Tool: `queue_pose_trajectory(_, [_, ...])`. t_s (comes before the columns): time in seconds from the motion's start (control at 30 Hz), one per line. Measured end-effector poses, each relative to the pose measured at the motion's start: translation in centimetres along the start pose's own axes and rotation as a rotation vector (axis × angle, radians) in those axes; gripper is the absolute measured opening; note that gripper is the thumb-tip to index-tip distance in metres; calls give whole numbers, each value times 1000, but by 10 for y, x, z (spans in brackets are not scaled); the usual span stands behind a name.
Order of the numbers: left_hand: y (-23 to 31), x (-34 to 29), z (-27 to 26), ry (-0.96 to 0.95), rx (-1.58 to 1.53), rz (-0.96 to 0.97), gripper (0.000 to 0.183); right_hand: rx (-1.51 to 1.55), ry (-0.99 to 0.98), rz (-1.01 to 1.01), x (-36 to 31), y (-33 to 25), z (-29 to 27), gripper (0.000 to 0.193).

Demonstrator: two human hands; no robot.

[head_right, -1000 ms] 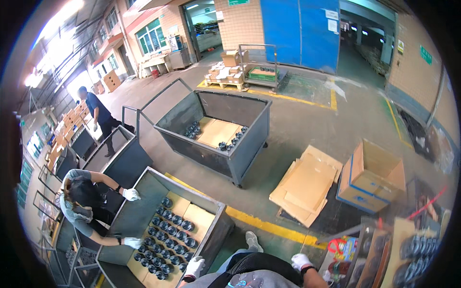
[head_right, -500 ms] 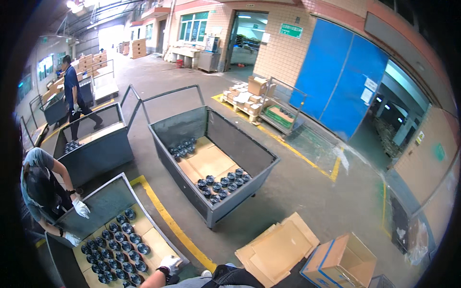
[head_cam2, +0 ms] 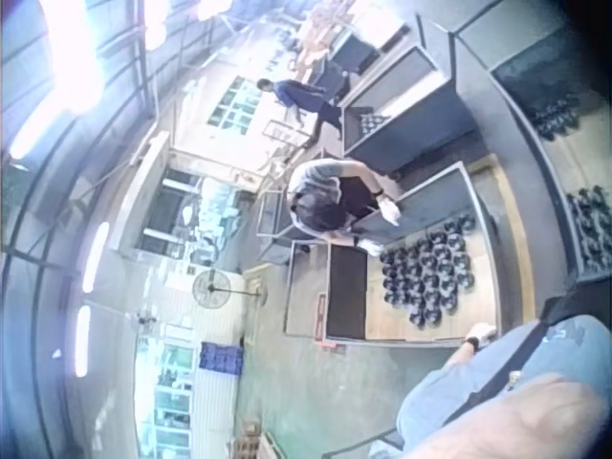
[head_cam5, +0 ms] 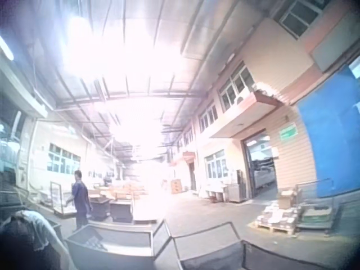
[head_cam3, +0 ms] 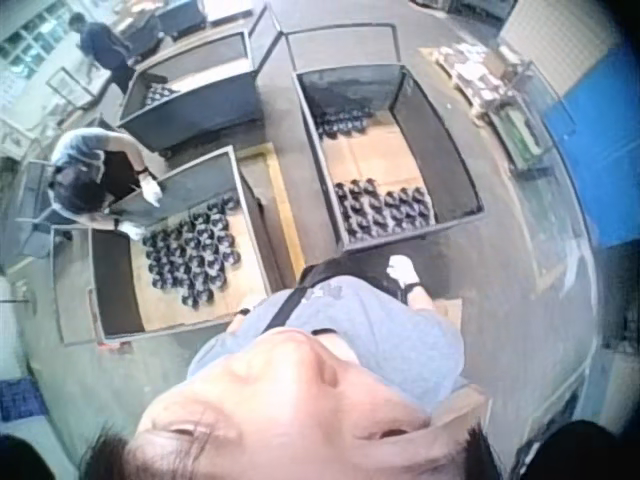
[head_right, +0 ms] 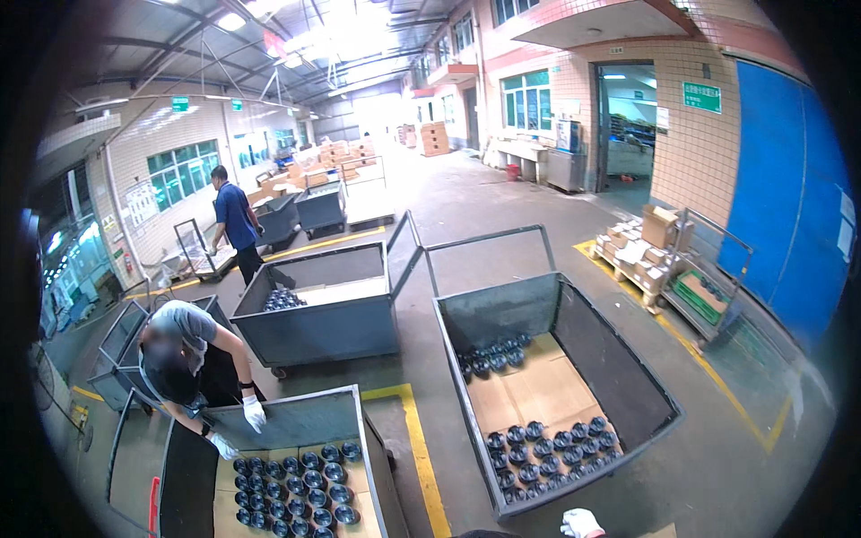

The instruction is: Sort through large circular metal engine pistons in industrial bins, inspecting them and moving them between containers.

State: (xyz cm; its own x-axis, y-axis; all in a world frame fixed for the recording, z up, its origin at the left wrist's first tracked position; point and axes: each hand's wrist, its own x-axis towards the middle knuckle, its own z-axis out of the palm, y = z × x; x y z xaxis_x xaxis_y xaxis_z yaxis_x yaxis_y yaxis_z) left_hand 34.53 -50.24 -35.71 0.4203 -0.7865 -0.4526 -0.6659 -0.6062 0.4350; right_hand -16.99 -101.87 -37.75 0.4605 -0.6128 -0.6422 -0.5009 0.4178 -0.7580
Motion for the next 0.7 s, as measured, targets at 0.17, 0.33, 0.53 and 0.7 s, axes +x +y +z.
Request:
queue_pose_trajectory(0.17, [25,-10,12,35,-11,-91,40,-305,-244,-203,46,-109,42,26])
queue_pose_trajectory(0.33, [39,35,7,113,-18,-138,39,-1016,-217,-634,36,-145,110,29])
queue_pose_trajectory(0.53, [24,195,-74,258,-15,-81,39,-922,74,-1069,180,-75,112,26])
queue_pose_trajectory(0.7, [-8,297,-134,283,-18,-5,38,-1140,54,-880,245,-171,113,30])
